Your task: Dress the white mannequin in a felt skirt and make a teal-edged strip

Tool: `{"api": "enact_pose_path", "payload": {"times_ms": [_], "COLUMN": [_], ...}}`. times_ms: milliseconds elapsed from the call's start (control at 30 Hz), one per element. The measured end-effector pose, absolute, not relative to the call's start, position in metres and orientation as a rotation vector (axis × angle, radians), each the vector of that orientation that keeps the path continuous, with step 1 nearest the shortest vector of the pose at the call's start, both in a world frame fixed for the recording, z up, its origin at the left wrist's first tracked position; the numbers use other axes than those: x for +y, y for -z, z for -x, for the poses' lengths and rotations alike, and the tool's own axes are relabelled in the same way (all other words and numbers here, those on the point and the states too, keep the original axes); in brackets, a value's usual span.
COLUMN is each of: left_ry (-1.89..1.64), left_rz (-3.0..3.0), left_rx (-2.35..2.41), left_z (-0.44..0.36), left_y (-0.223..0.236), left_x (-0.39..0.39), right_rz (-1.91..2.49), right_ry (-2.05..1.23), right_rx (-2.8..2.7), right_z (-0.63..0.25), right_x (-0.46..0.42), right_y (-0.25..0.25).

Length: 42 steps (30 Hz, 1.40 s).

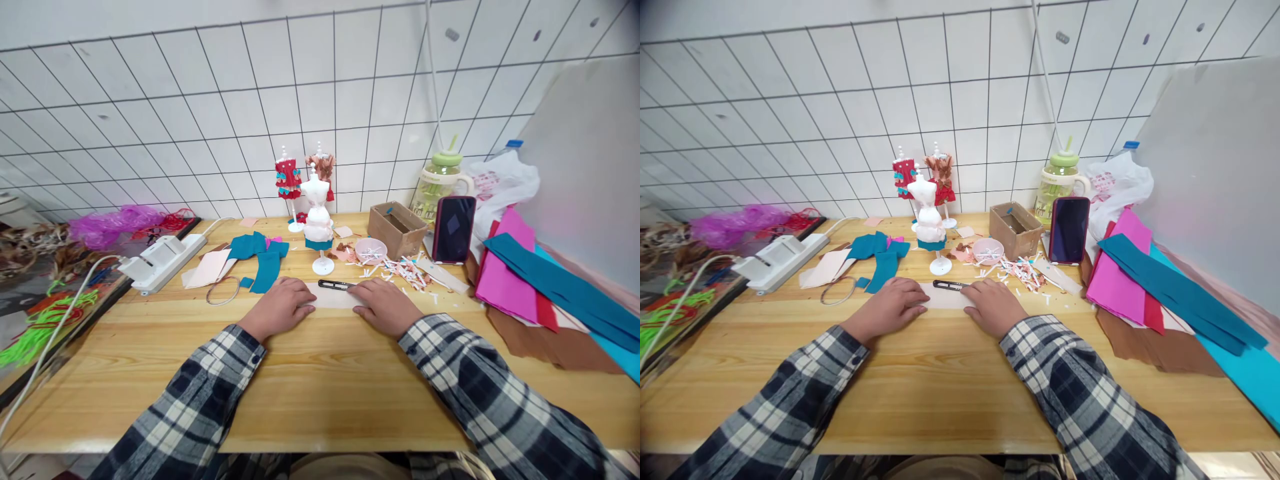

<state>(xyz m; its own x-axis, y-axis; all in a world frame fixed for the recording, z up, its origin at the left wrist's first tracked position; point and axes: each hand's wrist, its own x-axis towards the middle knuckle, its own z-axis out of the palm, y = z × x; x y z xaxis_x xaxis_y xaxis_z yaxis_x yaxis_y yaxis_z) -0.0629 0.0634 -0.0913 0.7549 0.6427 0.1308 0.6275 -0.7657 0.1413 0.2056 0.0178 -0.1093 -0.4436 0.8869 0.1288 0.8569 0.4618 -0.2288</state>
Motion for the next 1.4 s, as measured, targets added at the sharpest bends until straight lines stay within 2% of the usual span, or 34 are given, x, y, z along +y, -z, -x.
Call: {"api": "enact_pose_path", "payload": {"times_ms": [233, 333, 400, 467, 633, 767, 900, 1000, 1067, 1133, 1267, 1400], "left_ry": [-0.263, -0.187, 0.04, 0.155, 0.329, 0.352, 0.211, -0.179, -0.459, -0.587, -0.263, 0.098], "left_rz": [-2.838, -2.679, -2.383, -2.208, -1.997, -1.99, -1.977, -2.057, -2.227, -2.424, -2.692, -2.885], "left_rx": [1.138, 1.557, 2.038, 2.242, 2.309, 2.305, 2.447, 2.591, 2.5, 2.168, 1.631, 1.49], "left_z": [0.072, 0.097, 0.123, 0.151, 0.187, 0.181, 0.169, 0.151, 0.132, 0.107, 0.056, 0.036], "left_y": [0.089, 0.073, 0.062, 0.057, 0.065, 0.07, 0.062, 0.056, 0.058, 0.064, 0.086, 0.098], "left_x": [0.072, 0.078, 0.079, 0.078, 0.076, 0.08, 0.08, 0.073, 0.066, 0.057, 0.038, 0.027], "right_rz": [1.546, 1.527, 1.499, 1.458, 1.297, 1.379, 1.529, 1.595, 1.638, 1.663, 1.697, 1.756], "right_ry": [-0.204, -0.181, -0.141, -0.109, -0.224, -0.248, -0.16, -0.062, 0.01, 0.037, 0.032, -0.089], "right_rx": [-2.475, -2.452, -2.414, -2.374, -2.511, -2.574, -2.459, -2.238, -2.121, -2.144, -2.238, -2.107], "right_z": [-0.213, -0.213, -0.213, -0.213, -0.206, -0.188, -0.169, -0.168, -0.174, -0.181, -0.188, -0.195], "right_x": [0.02, 0.02, 0.02, 0.02, 0.017, 0.01, 0.005, 0.013, 0.024, 0.036, 0.052, 0.054], "right_y": [0.111, 0.112, 0.11, 0.108, 0.111, 0.121, 0.121, 0.114, 0.111, 0.111, 0.119, 0.126]}}
